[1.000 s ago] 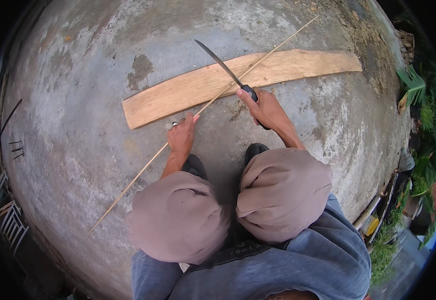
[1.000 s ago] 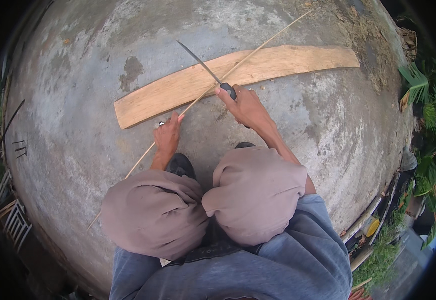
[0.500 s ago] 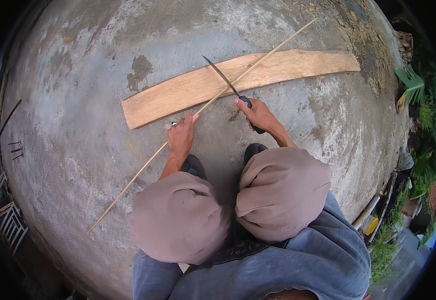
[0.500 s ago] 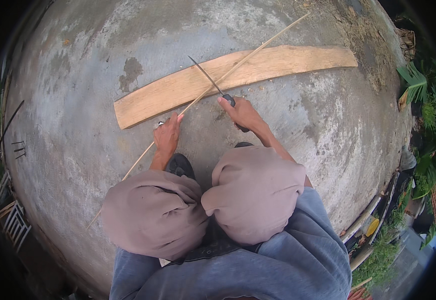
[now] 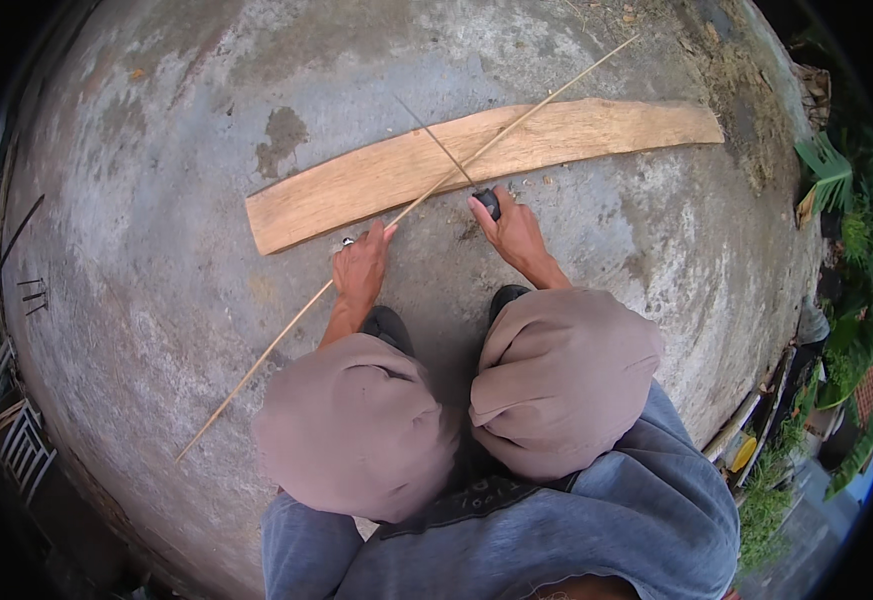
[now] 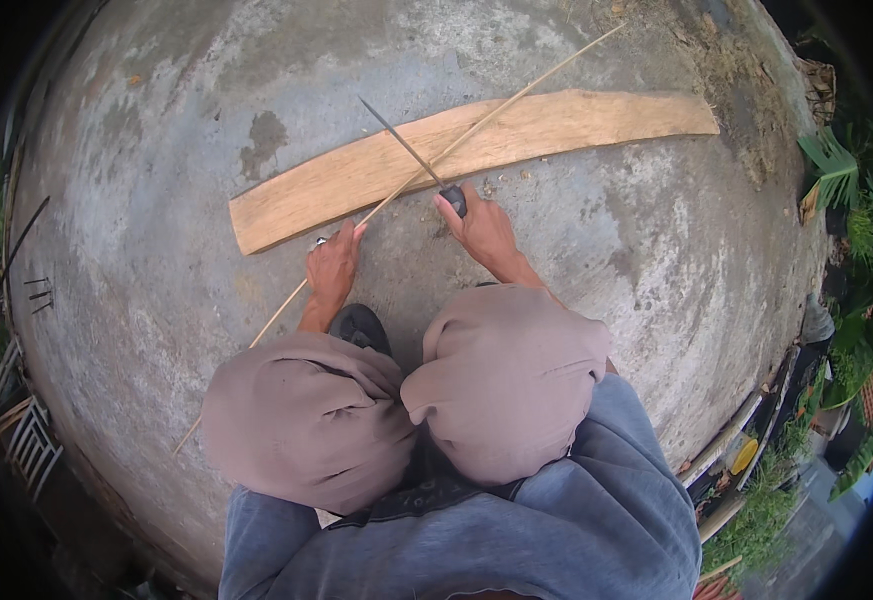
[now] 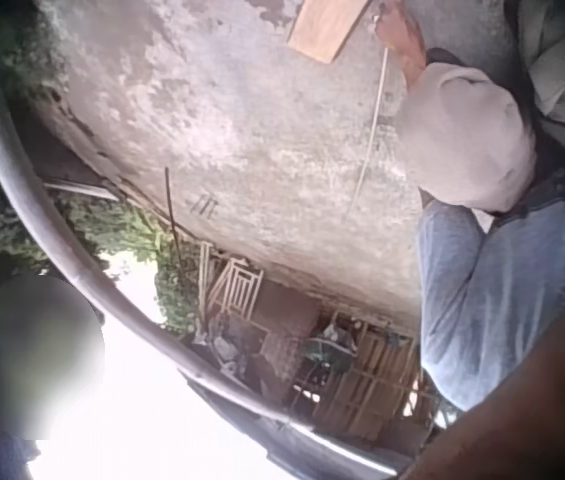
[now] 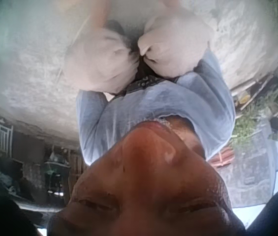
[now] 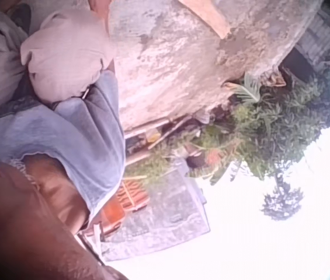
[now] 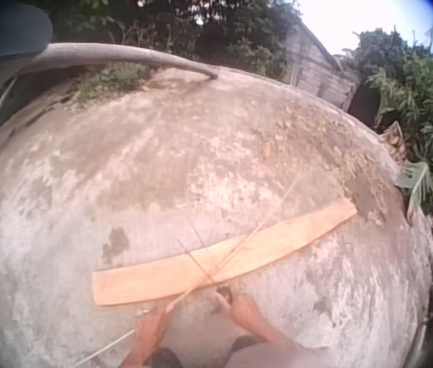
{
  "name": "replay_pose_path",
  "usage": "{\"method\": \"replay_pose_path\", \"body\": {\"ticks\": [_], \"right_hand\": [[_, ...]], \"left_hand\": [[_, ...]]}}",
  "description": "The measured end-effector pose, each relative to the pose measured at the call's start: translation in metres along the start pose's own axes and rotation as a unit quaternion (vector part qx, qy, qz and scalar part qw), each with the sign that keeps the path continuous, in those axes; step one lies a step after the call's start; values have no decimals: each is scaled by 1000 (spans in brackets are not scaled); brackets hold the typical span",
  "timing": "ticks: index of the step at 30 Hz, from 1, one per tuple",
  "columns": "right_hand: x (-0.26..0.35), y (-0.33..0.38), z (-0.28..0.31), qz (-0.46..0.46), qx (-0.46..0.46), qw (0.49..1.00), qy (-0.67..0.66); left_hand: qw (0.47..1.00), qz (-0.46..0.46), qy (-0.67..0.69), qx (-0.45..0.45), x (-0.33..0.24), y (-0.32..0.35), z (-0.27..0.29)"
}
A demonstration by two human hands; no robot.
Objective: The person picks up a machete and a long bamboo strip, then squats on the ground. They use the machete to repeatedly cut the bamboo strip into shorter pieces on a wooden plank.
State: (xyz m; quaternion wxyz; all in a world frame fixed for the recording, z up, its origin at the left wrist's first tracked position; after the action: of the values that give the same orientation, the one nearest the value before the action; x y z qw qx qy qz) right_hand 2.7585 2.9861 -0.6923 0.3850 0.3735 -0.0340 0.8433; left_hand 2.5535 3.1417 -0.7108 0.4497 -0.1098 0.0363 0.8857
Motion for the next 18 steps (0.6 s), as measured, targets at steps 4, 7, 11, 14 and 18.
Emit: {"method": "replay_pose_path", "body": {"ticks": [4,7,11,14,18], "right_hand": [[-11,-12,-8,-14,15,996,-91],[-7,-12,-19,-103,183,959,-188],[-7,-5,-20,-166,214,930,-247],[-12,-4,-23,-137,184,943,-241],[-22,-10,-32,-20,30,979,-202]], "left_hand": [[1000,1,-8,-4,5,-3,-2],[1000,10,0,5,12,2,-4],[1000,10,-11,0,9,-1,1],[999,12,-2,38,13,-7,-6],[998,-9,34,56,19,-20,-6]]}}
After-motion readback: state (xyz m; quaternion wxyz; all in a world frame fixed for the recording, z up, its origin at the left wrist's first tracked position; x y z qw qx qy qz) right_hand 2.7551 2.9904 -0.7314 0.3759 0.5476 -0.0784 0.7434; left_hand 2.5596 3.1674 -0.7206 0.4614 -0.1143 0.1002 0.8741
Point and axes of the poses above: each hand's wrist, its own y-axis away from the middle knuckle, its own z-axis out of the back of the hand, x = y × z, the point moved 9 cm from there along -y, towards the middle knuckle, and after that the axes turned 5 degrees about -y, right-handed, at the moved point
